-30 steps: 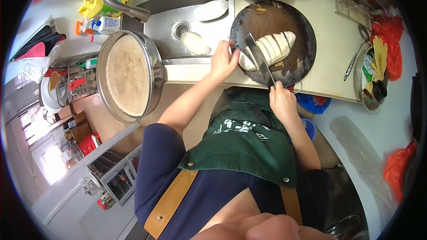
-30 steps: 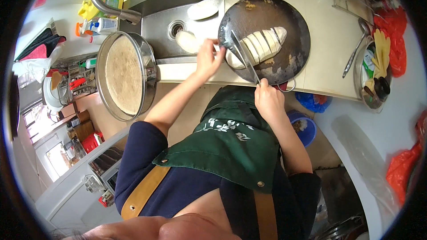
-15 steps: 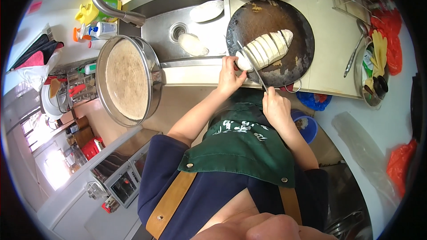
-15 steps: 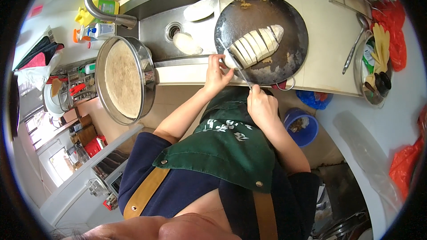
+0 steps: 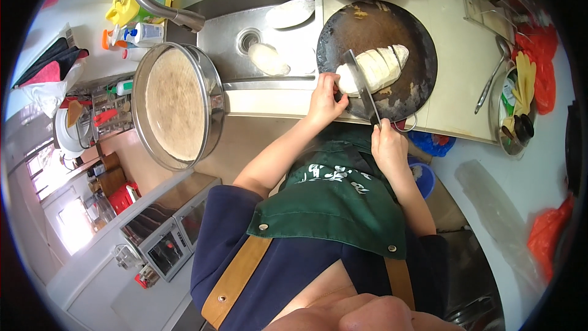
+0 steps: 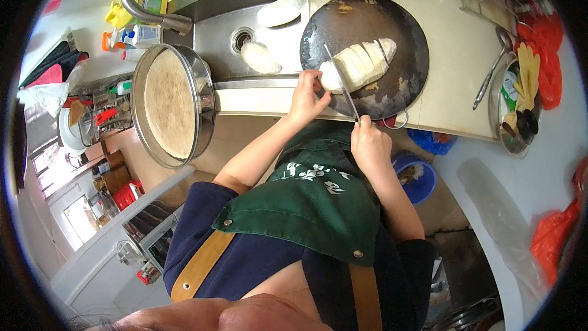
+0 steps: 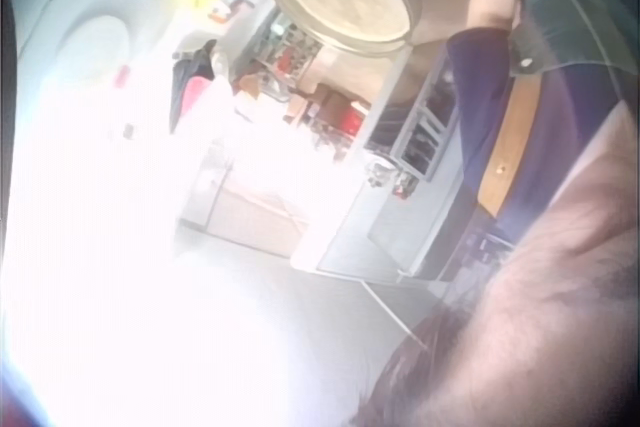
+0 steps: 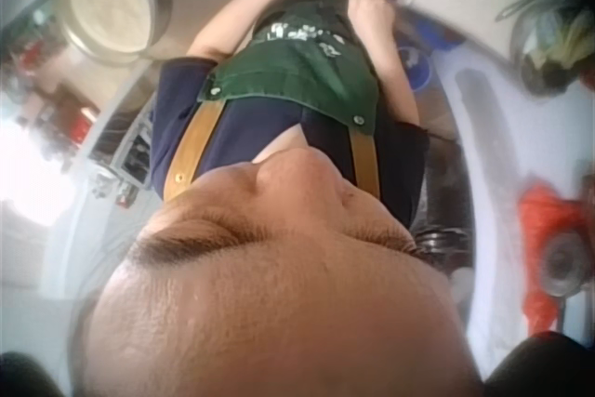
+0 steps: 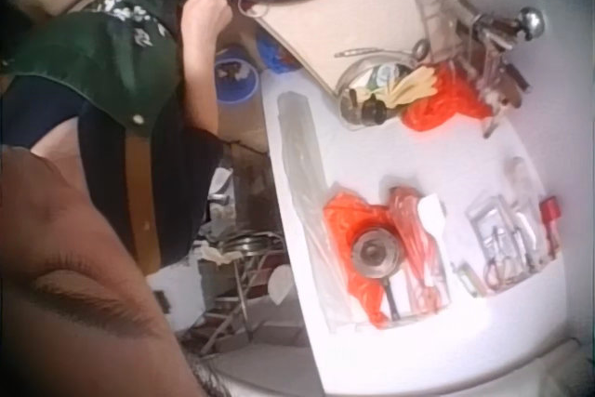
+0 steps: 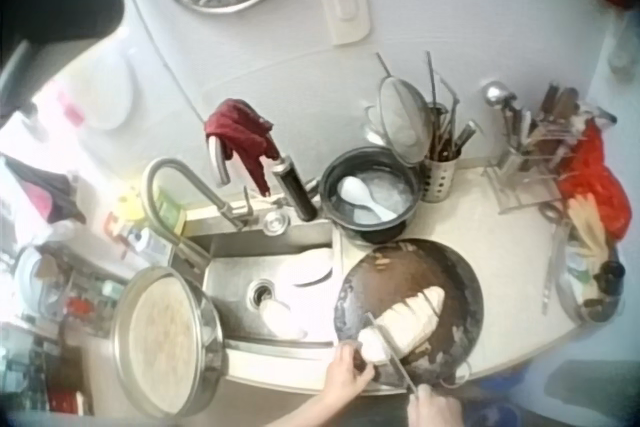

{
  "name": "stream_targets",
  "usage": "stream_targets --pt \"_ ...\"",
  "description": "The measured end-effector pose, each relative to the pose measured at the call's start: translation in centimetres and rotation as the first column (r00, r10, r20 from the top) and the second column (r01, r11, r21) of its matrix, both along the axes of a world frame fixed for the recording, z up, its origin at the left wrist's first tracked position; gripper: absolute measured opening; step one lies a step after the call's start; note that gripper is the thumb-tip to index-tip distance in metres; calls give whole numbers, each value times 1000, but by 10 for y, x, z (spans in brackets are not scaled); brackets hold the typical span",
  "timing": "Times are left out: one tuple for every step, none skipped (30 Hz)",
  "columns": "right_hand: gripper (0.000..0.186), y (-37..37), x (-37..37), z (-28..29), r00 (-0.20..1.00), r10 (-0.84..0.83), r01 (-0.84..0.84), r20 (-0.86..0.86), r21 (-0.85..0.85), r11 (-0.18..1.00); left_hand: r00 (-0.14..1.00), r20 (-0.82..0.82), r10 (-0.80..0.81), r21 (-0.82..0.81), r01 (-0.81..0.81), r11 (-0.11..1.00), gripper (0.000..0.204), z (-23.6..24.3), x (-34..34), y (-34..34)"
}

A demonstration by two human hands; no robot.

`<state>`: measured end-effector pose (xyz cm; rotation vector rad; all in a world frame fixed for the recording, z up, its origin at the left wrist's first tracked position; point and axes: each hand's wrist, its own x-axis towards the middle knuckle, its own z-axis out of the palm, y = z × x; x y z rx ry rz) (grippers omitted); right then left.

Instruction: The person picks up a metal steamer tray and places a cloth liner inside it. They سپس wash several dough pieces in the sink, place one on a cutting board, slice it into segments using a cleaver, and transfer the pieces into a large pot.

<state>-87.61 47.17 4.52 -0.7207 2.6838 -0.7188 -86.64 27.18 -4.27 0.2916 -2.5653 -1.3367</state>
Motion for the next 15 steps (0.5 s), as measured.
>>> stream_targets --pt "12 0 -1 1 1000 -8 8 7 5 1000 1000 13 5 3 -5 1000 45 4 -2 1" --pt "11 0 -1 2 1000 -17 17 14 10 1000 1000 13 10 4 -10 1000 45 3 -2 1" --pt "11 0 -1 3 1000 -12 11 15 11 1000 1000 11 7 -10 -7 1000 45 2 -2 -1" --pt "12 -1 -1 4 1000 -6 6 4 -13 1000 1000 8 3 -25 -2 1000 45 2 -1 -2" --pt "12 -3 0 6 1000 -1 1 -6 -37 999 1000 9 6 -25 -6 1000 45 0 0 -4" --pt "12 -4 0 8 1000 3 -3 -5 -37 999 1000 26 8 -23 -8 1000 44 -2 2 -5" --pt "12 -6 0 10 1000 14 -14 -1 -33 999 999 43 8 -21 -7 1000 43 -3 2 -7" --pt "12 -8 0 11 1000 26 -26 3 -28 999 999 43 9 -21 -8 1000 43 -3 3 -8" --pt "12 -10 1 10 1000 26 -26 3 -28 999 999 42 4 -5 -3 1000 42 -3 3 -11" --pt "12 -11 2 7 999 34 -34 -12 -7 999 999 41 -2 11 1 1000 41 -1 3 -13" --pt "12 -12 2 5 999 41 -41 -28 15 999 998 0 61 19 -61 998 39 0 0 -16" --pt "12 -13 1 5 999 41 -41 -29 16 999 992 -40 124 31 -123 992 38 1 -4 -20" --pt "12 -13 1 6 999 47 -47 -26 29 998 980 -71 188 18 -187 982 38 10 -11 -26" --pt "12 -14 1 5 999 49 -48 -22 44 998 966 -140 217 -25 -223 975 38 29 -24 -30" --pt "12 -14 3 6 998 52 -51 -19 46 998 951 -213 225 -52 -241 969 38 45 -36 -35"
